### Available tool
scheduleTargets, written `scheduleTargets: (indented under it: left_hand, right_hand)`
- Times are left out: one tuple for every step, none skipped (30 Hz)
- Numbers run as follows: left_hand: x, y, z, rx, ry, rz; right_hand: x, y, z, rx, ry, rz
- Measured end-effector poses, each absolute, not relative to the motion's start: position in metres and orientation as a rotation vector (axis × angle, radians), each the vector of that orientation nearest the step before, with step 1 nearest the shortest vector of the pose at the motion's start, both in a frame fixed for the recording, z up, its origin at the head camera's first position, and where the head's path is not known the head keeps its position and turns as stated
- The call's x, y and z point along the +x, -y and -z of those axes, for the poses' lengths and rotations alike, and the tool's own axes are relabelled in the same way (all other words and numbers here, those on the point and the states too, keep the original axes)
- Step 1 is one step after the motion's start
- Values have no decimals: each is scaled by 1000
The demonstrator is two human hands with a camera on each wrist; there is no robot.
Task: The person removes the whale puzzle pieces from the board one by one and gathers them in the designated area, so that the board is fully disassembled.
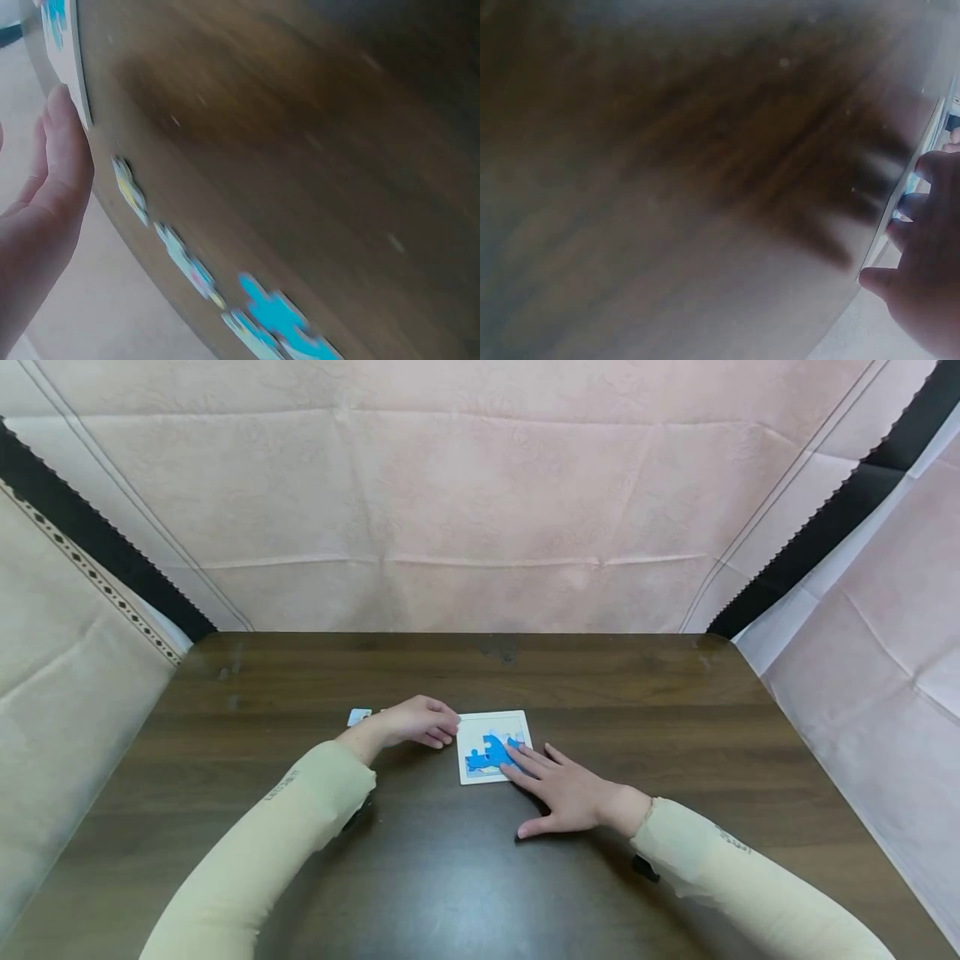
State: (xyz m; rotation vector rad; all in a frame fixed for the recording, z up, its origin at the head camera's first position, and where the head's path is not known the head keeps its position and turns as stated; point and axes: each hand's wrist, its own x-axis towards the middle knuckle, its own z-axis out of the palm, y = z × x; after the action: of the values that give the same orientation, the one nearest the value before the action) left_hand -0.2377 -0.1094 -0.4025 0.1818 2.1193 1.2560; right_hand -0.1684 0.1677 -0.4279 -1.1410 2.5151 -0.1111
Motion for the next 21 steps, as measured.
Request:
scheduleTargets:
  left_hand:
    - [-238, 105, 403, 183, -2113, -1258]
    - [-238, 102, 403, 180, -2110, -1261]
    - [-239, 98, 404, 179, -2100, -1270]
    - [-239, 94, 404, 178, -2093, -1273]
    - [-238, 91, 405, 180, -2087, -1273]
    - [-238, 88, 405, 181, -2074, -1276]
    - [-238, 86, 406, 180, -2061, -1278]
    - [-237, 84, 406, 179, -2050, -1279]
    - [-237, 82, 407, 178, -2040, -1279]
    - [-236, 80, 407, 175, -2034, -1277]
    - [-236, 79, 407, 172, -2027, -1279]
    - [-236, 78, 407, 169, -2019, -1285]
    - [-236, 78, 407, 168, -2019, -1290]
    - [-235, 77, 407, 170, -2018, -1291]
    - [-235, 76, 406, 172, -2017, -1294]
    - [-235, 75, 406, 172, -2015, -1298]
    - [-235, 75, 406, 173, -2012, -1301]
    - [-235, 74, 405, 175, -2011, -1302]
    - [-235, 74, 405, 176, -2011, -1302]
    - [-235, 73, 405, 173, -2010, -1302]
    - [-235, 73, 405, 169, -2009, -1303]
  right_hand:
    - [-169, -168, 428, -1139, -2515, 104]
    - [-169, -168, 428, -1141, -2516, 100]
    - [-169, -168, 429, -1139, -2516, 96]
    - [-169, -167, 428, -1137, -2516, 89]
    - [-169, -167, 428, -1133, -2514, 84]
    - [-169, -167, 428, -1130, -2512, 87]
    - [-169, -167, 428, -1130, -2510, 88]
    - [-169, -167, 428, -1130, -2508, 92]
    - [-168, -166, 427, -1127, -2505, 92]
    - [-168, -166, 427, -1125, -2504, 95]
    - [-168, -166, 427, -1123, -2503, 94]
    - [-168, -166, 427, -1122, -2504, 99]
    - [-169, -166, 427, -1122, -2503, 100]
    - [-169, -166, 427, -1121, -2503, 101]
    - [-169, -166, 427, -1119, -2503, 101]
    - [-169, -166, 427, -1118, -2503, 103]
    - [-169, -166, 427, -1118, -2503, 102]
    - [-169, -167, 427, -1118, -2502, 105]
    - [-169, -167, 427, -1118, -2501, 107]
    - [-169, -167, 428, -1118, -2501, 110]
    - [-169, -167, 428, -1118, -2500, 114]
